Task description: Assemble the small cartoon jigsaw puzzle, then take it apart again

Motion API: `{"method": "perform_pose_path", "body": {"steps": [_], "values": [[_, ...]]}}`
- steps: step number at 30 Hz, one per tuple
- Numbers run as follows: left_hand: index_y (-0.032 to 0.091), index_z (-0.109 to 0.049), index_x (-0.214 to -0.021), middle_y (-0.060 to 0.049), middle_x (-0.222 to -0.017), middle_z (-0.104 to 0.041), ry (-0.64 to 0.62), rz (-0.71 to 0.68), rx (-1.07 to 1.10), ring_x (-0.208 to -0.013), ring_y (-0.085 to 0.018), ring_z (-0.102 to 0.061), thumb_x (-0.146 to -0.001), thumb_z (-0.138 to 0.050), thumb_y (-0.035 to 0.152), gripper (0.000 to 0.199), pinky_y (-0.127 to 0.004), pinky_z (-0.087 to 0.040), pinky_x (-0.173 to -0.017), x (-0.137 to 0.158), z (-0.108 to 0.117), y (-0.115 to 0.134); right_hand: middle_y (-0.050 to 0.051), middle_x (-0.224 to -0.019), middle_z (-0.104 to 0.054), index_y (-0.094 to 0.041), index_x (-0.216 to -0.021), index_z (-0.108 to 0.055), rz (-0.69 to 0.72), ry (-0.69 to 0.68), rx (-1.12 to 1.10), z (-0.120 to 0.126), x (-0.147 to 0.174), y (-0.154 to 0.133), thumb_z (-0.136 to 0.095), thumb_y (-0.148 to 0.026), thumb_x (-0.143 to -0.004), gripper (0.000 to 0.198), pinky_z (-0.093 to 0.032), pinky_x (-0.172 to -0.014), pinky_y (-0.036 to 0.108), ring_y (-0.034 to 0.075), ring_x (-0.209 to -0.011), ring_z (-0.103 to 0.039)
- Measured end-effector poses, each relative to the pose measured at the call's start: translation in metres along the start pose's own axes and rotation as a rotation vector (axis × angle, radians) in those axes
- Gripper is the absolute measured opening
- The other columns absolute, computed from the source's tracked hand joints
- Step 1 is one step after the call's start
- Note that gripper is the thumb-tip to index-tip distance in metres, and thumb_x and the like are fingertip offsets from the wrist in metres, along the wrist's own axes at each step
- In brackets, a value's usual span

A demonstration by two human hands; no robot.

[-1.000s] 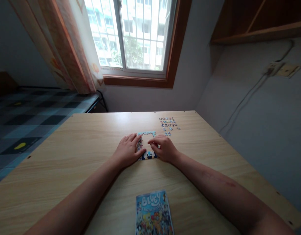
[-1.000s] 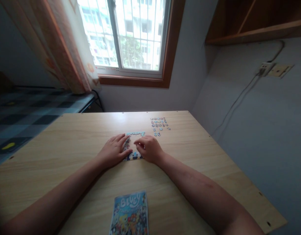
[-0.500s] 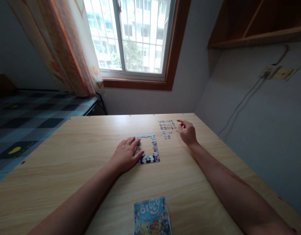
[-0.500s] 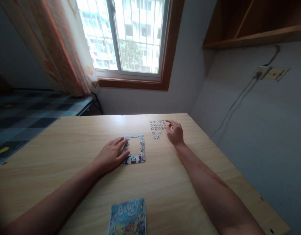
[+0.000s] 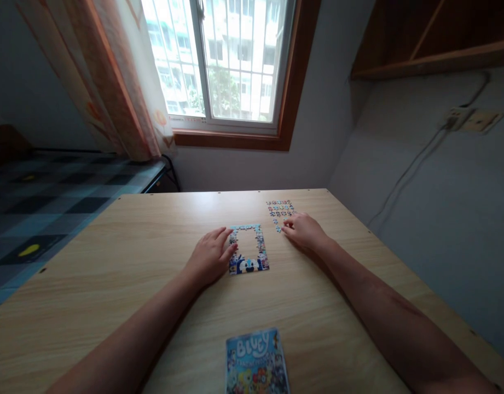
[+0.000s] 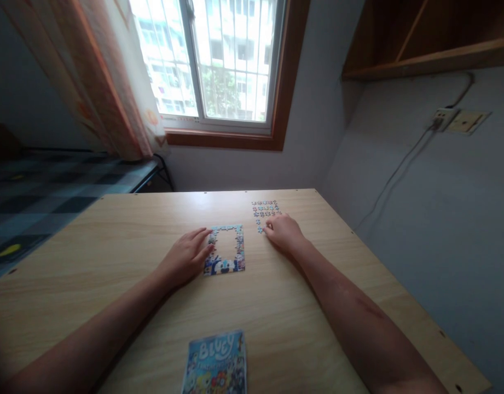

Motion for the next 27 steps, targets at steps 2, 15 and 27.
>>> {"method": "perform_pose_path", "body": {"steps": [2,15,27], "values": [[0.013,-0.058,-0.138,-0.017,-0.145,-0.057,-0.006,-0.006,0.002,-0.135,-0.031,-0.051,-0.099,-0.04,0.048,0.055,-0.049,-0.041,-0.114,0.0,0.0,0.001,0.007,-0.101,-0.075,-0.023,-0.096,-0.08,-0.018,-0.01,0.042,0.002,0.002,-0.004,-0.057,-0.041,-0.094,0.029,-0.045,-0.081,0.028,0.022,-0.1,-0.064],[0.016,-0.057,-0.137,-0.015,-0.145,-0.056,-0.022,-0.031,0.006,-0.135,-0.032,-0.051,-0.095,-0.048,0.051,0.056,-0.048,-0.04,-0.114,0.002,0.005,0.008,0.002,-0.092,-0.076,-0.025,-0.091,-0.08,-0.162,-0.064,-0.137,0.011,0.006,0.008,-0.069,-0.021,-0.079,0.017,-0.045,-0.07,0.025,0.019,-0.085,-0.067],[0.018,-0.054,-0.14,-0.015,-0.145,-0.056,-0.056,-0.043,-0.076,-0.135,-0.032,-0.05,-0.091,-0.055,0.056,0.063,-0.049,-0.038,-0.114,0.003,0.005,0.015,0.001,-0.086,-0.076,-0.022,-0.1,-0.079,0.297,-0.029,-0.701,-0.01,0.025,-0.097,-0.068,-0.02,-0.088,0.016,-0.051,-0.074,0.025,0.013,-0.077,-0.067]]}}
Point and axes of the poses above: each hand's wrist, its own x-axis away from the middle knuckle, its own z-axis out of the back of the hand, y = z × x, the point moved 5 cm from there along -x, towards the middle knuckle
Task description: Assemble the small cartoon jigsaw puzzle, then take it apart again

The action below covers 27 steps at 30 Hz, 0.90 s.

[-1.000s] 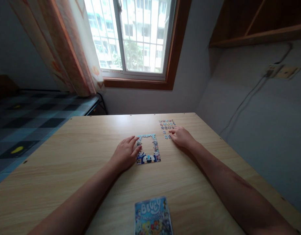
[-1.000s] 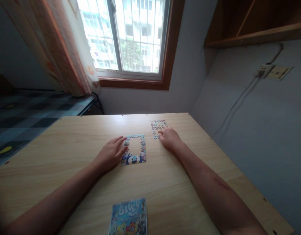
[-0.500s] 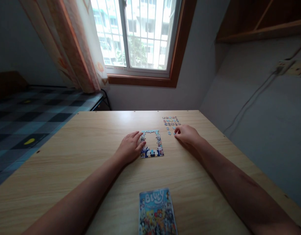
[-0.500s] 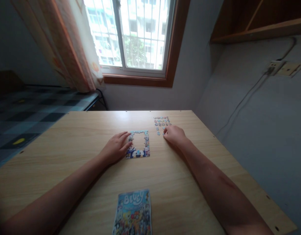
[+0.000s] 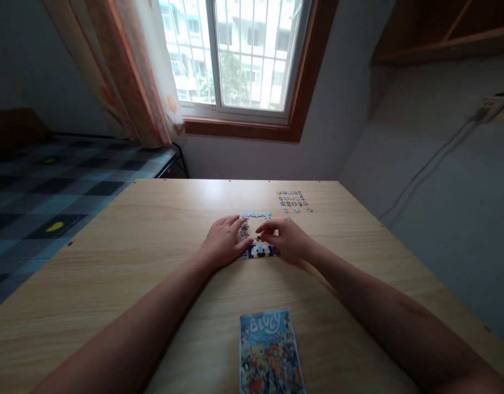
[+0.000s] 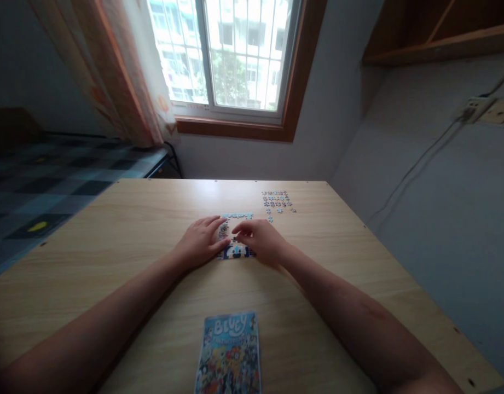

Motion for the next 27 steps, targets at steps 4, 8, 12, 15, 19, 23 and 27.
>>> {"method": "perform_pose_path", "body": {"steps": [4,8,12,15,19,23,27], "values": [[0.018,-0.054,-0.14,-0.015,-0.145,-0.056,0.001,0.001,0.014,-0.135,-0.032,-0.05,-0.091,-0.056,0.056,0.062,-0.048,-0.037,-0.115,0.0,0.0,0.001,0.001,-0.087,-0.077,-0.024,-0.09,-0.081,0.051,0.001,0.114,-0.008,0.002,-0.003,-0.071,-0.017,-0.085,0.013,-0.048,-0.081,0.028,0.015,-0.083,-0.067],[0.018,-0.055,-0.14,-0.015,-0.144,-0.057,0.008,-0.007,0.019,-0.134,-0.032,-0.051,-0.091,-0.056,0.056,0.063,-0.047,-0.037,-0.114,0.0,-0.001,0.001,0.002,-0.088,-0.077,-0.025,-0.092,-0.082,0.052,-0.01,0.187,-0.008,0.001,0.0,-0.072,-0.021,-0.087,0.012,-0.047,-0.082,0.029,0.017,-0.083,-0.066],[0.017,-0.055,-0.14,-0.016,-0.144,-0.057,0.009,-0.007,0.027,-0.133,-0.033,-0.051,-0.09,-0.056,0.056,0.063,-0.048,-0.038,-0.113,0.0,0.0,0.001,0.001,-0.089,-0.077,-0.026,-0.093,-0.081,0.05,-0.025,0.222,-0.01,0.001,-0.002,-0.071,-0.021,-0.089,0.013,-0.045,-0.082,0.029,0.017,-0.084,-0.065],[0.018,-0.056,-0.139,-0.016,-0.143,-0.057,0.021,-0.013,0.038,-0.132,-0.033,-0.052,-0.089,-0.057,0.055,0.063,-0.049,-0.038,-0.112,0.0,-0.001,0.001,0.001,-0.092,-0.077,-0.027,-0.091,-0.081,0.079,-0.035,0.254,-0.011,0.001,-0.004,-0.072,-0.022,-0.089,0.011,-0.044,-0.088,0.031,0.017,-0.088,-0.065],[0.021,-0.056,-0.138,-0.014,-0.142,-0.059,0.05,-0.025,0.04,-0.131,-0.032,-0.053,-0.088,-0.058,0.056,0.061,-0.049,-0.039,-0.112,0.0,-0.003,-0.001,0.002,-0.092,-0.076,-0.027,-0.091,-0.081,0.094,-0.042,0.29,-0.012,0.002,-0.004,-0.072,-0.024,-0.09,0.01,-0.044,-0.088,0.032,0.018,-0.09,-0.063],[0.02,-0.056,-0.138,-0.015,-0.142,-0.059,0.043,-0.018,0.033,-0.131,-0.032,-0.053,-0.088,-0.059,0.055,0.061,-0.048,-0.039,-0.112,0.0,-0.003,-0.001,0.003,-0.091,-0.075,-0.027,-0.091,-0.081,0.091,-0.042,0.309,-0.014,0.002,-0.002,-0.07,-0.025,-0.091,0.011,-0.043,-0.088,0.032,0.018,-0.089,-0.062],[0.019,-0.056,-0.138,-0.015,-0.142,-0.059,0.04,-0.023,0.034,-0.131,-0.032,-0.053,-0.088,-0.059,0.054,0.061,-0.048,-0.039,-0.112,0.0,-0.001,0.001,0.002,-0.091,-0.073,-0.03,-0.091,-0.081,0.11,-0.014,0.321,-0.013,0.003,-0.002,-0.071,-0.026,-0.089,0.011,-0.042,-0.089,0.033,0.019,-0.091,-0.06]]}}
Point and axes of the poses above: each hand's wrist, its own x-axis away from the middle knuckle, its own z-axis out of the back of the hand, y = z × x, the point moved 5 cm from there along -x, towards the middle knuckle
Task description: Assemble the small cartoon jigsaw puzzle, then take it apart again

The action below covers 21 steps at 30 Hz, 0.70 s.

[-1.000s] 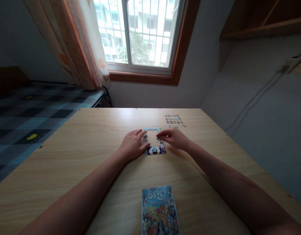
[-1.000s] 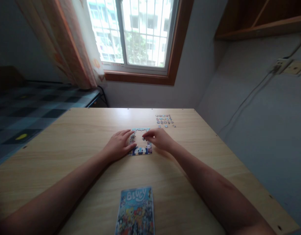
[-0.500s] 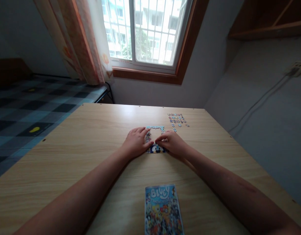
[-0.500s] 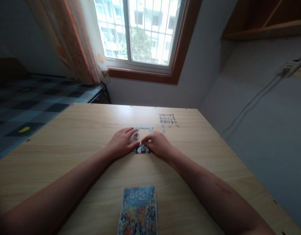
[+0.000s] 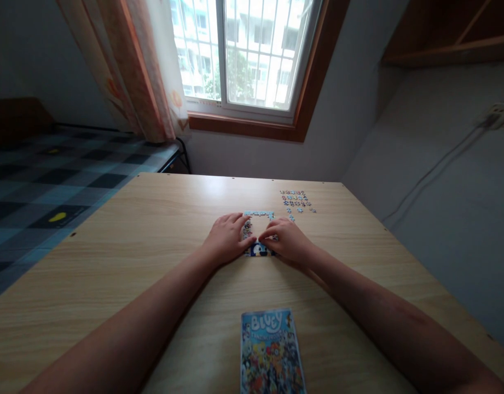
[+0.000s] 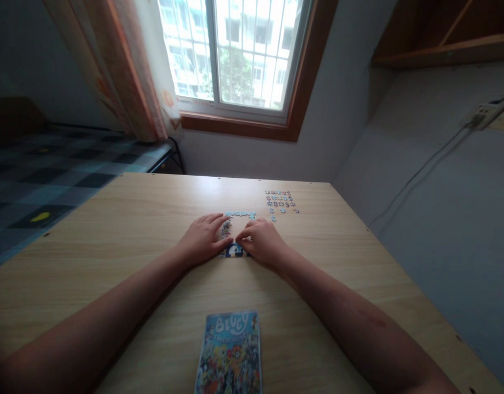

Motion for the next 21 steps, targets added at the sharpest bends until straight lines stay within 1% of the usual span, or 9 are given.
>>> {"method": "perform_pose_path", "body": {"steps": [3,5,7,11,14,15,17,19,21], "values": [[0.02,-0.055,-0.139,-0.014,-0.143,-0.058,-0.009,0.009,-0.011,-0.132,-0.032,-0.052,-0.088,-0.059,0.055,0.061,-0.048,-0.039,-0.112,0.0,0.0,0.0,0.003,-0.094,-0.071,-0.029,-0.091,-0.081,0.004,0.191,0.013,0.018,0.002,0.003,-0.071,-0.027,-0.089,0.011,-0.041,-0.091,0.035,0.02,-0.094,-0.059],[0.02,-0.055,-0.139,-0.014,-0.143,-0.058,-0.017,0.017,-0.01,-0.132,-0.032,-0.052,-0.088,-0.059,0.056,0.062,-0.049,-0.039,-0.113,0.0,-0.001,-0.001,0.005,-0.099,-0.07,-0.027,-0.092,-0.08,-0.039,0.37,0.06,0.034,0.006,0.01,-0.068,-0.029,-0.091,0.013,-0.04,-0.096,0.037,0.022,-0.1,-0.057],[0.021,-0.055,-0.138,-0.013,-0.143,-0.058,-0.012,0.018,0.004,-0.132,-0.033,-0.052,-0.089,-0.058,0.055,0.06,-0.05,-0.039,-0.113,-0.001,-0.002,-0.001,0.007,-0.105,-0.069,-0.026,-0.094,-0.08,-0.096,0.491,0.124,0.045,0.011,0.019,-0.064,-0.031,-0.093,0.016,-0.038,-0.1,0.04,0.024,-0.105,-0.055],[0.023,-0.058,-0.135,-0.012,-0.143,-0.057,0.042,0.006,0.063,-0.132,-0.032,-0.052,-0.091,-0.057,0.049,0.051,-0.052,-0.04,-0.111,-0.001,0.004,-0.001,0.007,-0.109,-0.068,-0.024,-0.093,-0.078,-0.157,0.531,0.2,0.045,0.016,0.038,-0.062,-0.031,-0.093,0.018,-0.037,-0.103,0.04,0.025,-0.109,-0.054],[0.027,-0.071,-0.113,-0.008,-0.134,-0.063,0.111,-0.087,0.132,-0.124,-0.029,-0.056,-0.092,-0.058,0.04,0.028,-0.055,-0.039,-0.111,0.001,0.015,0.006,0.007,-0.108,-0.068,-0.024,-0.092,-0.077,-0.186,0.551,0.181,0.045,0.016,0.051,-0.06,-0.03,-0.092,0.019,-0.037,-0.104,0.038,0.024,-0.109,-0.054],[0.028,-0.074,-0.103,-0.006,-0.129,-0.065,0.124,-0.13,0.156,-0.12,-0.028,-0.057,-0.092,-0.058,0.037,0.021,-0.055,-0.039,-0.111,0.002,0.019,0.009,0.008,-0.108,-0.067,-0.023,-0.092,-0.077,-0.211,0.578,0.173,0.048,0.017,0.057,-0.059,-0.03,-0.092,0.019,-0.037,-0.104,0.038,0.024,-0.109,-0.054],[0.029,-0.075,-0.088,-0.004,-0.122,-0.067,0.125,-0.2,0.197,-0.116,-0.027,-0.058,-0.092,-0.059,0.033,0.018,-0.055,-0.041,-0.108,0.004,0.024,0.016,0.008,-0.109,-0.067,-0.022,-0.093,-0.076,-0.275,0.658,0.163,0.059,0.021,0.071,-0.057,-0.029,-0.092,0.021,-0.037,-0.106,0.039,0.025,-0.11,-0.054],[0.031,-0.077,-0.085,-0.003,-0.121,-0.067,0.109,-0.241,0.225,-0.115,-0.027,-0.057,-0.091,-0.061,0.031,0.017,-0.054,-0.044,-0.105,0.006,0.026,0.021,0.01,-0.111,-0.066,-0.02,-0.096,-0.076,-0.347,0.759,0.153,0.071,0.026,0.086,-0.053,-0.027,-0.091,0.024,-0.036,-0.108,0.04,0.025,-0.112,-0.054],[0.032,-0.079,-0.087,-0.003,-0.123,-0.066,0.094,-0.268,0.233,-0.116,-0.026,-0.057,-0.091,-0.062,0.032,0.018,-0.053,-0.045,-0.105,0.006,0.026,0.024,0.011,-0.119,-0.063,-0.019,-0.103,-0.074,-0.431,0.845,0.153,0.079,0.033,0.102,-0.049,-0.024,-0.089,0.029,-0.036,-0.11,0.04,0.026,-0.118,-0.052]]}}
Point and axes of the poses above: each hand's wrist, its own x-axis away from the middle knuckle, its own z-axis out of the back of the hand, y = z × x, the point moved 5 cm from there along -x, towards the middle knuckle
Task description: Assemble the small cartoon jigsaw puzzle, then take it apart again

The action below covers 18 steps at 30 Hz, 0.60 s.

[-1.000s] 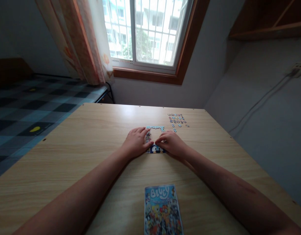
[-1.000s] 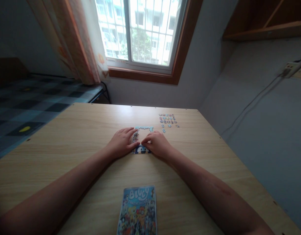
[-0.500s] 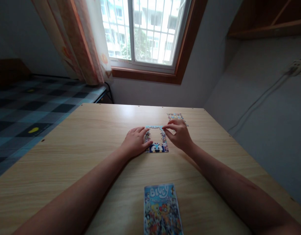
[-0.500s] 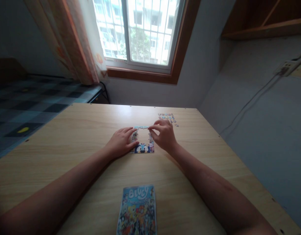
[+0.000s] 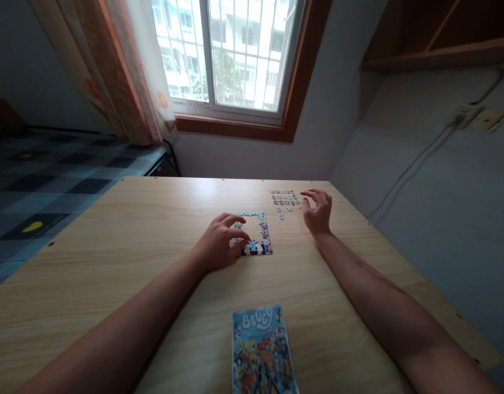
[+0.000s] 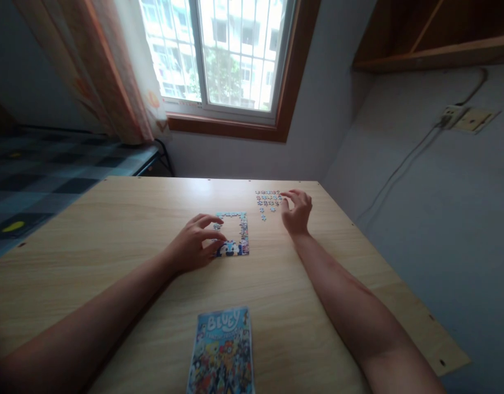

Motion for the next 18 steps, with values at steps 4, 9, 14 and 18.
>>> {"method": "perform_pose_path", "body": {"steps": [4,9,14,18], "values": [[0.035,-0.081,-0.091,-0.002,-0.13,-0.065,-0.021,-0.02,-0.016,-0.121,-0.027,-0.055,-0.091,-0.061,0.036,0.019,-0.055,-0.042,-0.11,0.0,-0.002,0.0,0.015,-0.14,-0.051,-0.015,-0.119,-0.069,-0.138,0.041,0.049,-0.003,-0.003,0.022,-0.047,-0.02,-0.083,0.042,-0.034,-0.115,0.04,0.026,-0.131,-0.046],[0.036,-0.081,-0.09,-0.001,-0.134,-0.063,-0.068,-0.004,-0.012,-0.126,-0.03,-0.053,-0.09,-0.064,0.041,0.018,-0.057,-0.04,-0.111,0.0,-0.004,-0.002,0.015,-0.146,-0.047,-0.016,-0.121,-0.069,-0.147,-0.008,0.049,-0.014,-0.002,0.028,-0.046,-0.019,-0.083,0.045,-0.03,-0.119,0.042,0.026,-0.137,-0.041],[0.035,-0.081,-0.092,-0.002,-0.136,-0.062,-0.078,0.0,0.015,-0.126,-0.03,-0.053,-0.092,-0.061,0.042,0.021,-0.057,-0.042,-0.111,0.0,-0.004,-0.003,0.01,-0.149,-0.047,-0.021,-0.115,-0.075,-0.183,-0.139,0.132,-0.028,-0.001,0.037,-0.05,-0.022,-0.084,0.04,-0.03,-0.12,0.044,0.027,-0.141,-0.038],[0.029,-0.073,-0.118,-0.007,-0.138,-0.061,0.032,0.065,0.1,-0.128,-0.029,-0.053,-0.098,-0.047,0.05,0.039,-0.054,-0.043,-0.11,0.0,0.002,-0.014,0.007,-0.156,-0.04,-0.024,-0.117,-0.076,-0.098,-0.253,0.215,-0.039,0.001,0.034,-0.054,-0.02,-0.082,0.042,-0.024,-0.121,0.053,0.03,-0.15,-0.023]]}}
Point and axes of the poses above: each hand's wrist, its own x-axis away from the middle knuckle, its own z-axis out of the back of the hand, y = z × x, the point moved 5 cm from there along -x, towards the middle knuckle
